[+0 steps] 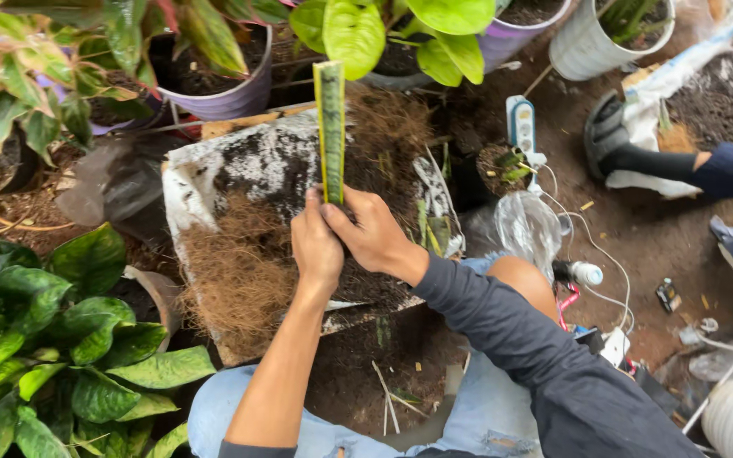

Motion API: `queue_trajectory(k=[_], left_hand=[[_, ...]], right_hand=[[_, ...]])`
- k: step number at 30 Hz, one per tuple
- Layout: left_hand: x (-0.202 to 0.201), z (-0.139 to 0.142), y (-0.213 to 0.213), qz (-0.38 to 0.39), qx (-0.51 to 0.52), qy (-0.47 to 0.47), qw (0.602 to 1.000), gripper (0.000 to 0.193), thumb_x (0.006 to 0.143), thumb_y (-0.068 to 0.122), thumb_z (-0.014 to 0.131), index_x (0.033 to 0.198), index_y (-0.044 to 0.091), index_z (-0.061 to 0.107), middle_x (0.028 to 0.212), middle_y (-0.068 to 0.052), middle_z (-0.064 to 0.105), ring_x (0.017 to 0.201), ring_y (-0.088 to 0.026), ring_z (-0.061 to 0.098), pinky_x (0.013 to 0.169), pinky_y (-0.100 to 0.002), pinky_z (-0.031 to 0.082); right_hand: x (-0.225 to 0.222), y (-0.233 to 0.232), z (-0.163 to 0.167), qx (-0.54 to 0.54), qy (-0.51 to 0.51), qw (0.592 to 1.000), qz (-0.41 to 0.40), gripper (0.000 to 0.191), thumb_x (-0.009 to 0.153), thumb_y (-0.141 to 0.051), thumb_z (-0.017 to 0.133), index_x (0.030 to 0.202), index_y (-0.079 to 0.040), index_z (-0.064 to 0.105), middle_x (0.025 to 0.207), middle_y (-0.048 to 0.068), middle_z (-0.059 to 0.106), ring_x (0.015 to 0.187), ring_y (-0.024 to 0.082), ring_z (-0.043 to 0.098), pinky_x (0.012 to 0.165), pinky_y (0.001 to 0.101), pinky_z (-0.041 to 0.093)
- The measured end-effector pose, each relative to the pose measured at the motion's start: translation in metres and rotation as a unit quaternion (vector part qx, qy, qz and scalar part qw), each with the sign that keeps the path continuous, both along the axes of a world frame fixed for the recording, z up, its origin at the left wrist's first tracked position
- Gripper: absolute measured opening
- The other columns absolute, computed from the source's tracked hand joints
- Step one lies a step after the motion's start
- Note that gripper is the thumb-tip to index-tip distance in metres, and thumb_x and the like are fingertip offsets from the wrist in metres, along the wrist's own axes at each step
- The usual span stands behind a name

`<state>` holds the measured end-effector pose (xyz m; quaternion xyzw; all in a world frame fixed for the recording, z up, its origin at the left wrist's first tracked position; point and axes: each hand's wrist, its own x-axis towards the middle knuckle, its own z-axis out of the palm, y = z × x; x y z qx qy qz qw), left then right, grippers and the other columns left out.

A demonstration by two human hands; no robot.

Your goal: The person sits on the ground and pots a snake plant leaf cutting into soil in a white styrofoam tray. They hold the cutting upright, scoop soil around its base with their hands, and press the soil firmly around the cutting to secure it.

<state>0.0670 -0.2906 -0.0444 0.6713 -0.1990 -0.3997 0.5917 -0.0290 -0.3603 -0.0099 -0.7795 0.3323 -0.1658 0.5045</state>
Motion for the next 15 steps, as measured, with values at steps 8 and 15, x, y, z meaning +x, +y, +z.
queue_trajectory(k=[8,15], left_hand=[[0.036,-0.022,0.002,0.021,-0.024,0.027,0.999,0.052,0.115,0.035,0.042,0.094,-0.006,0.068,0.072,-0.004,0.054,0.067,-0.013,0.047,0.063,-0.035,0.039],[0.043,-0.029,0.02,0.029,-0.071,0.153,0.985,0.051,0.111,0.034,0.041,0.09,-0.005,0.067,0.076,-0.004,0.063,0.069,-0.011,0.055,0.065,-0.032,0.047]], right_hand=[[0.031,0.002,-0.034,0.224,-0.199,0.953,0.041,0.05,0.11,-0.029,0.045,0.15,0.001,0.05,0.145,0.011,0.061,0.135,0.017,0.055,0.117,0.0319,0.042],[0.023,0.005,-0.05,0.429,-0.159,0.886,0.07,0.064,0.107,-0.032,0.05,0.16,-0.004,0.028,0.147,0.006,0.052,0.136,0.015,0.048,0.11,0.0318,0.042]])
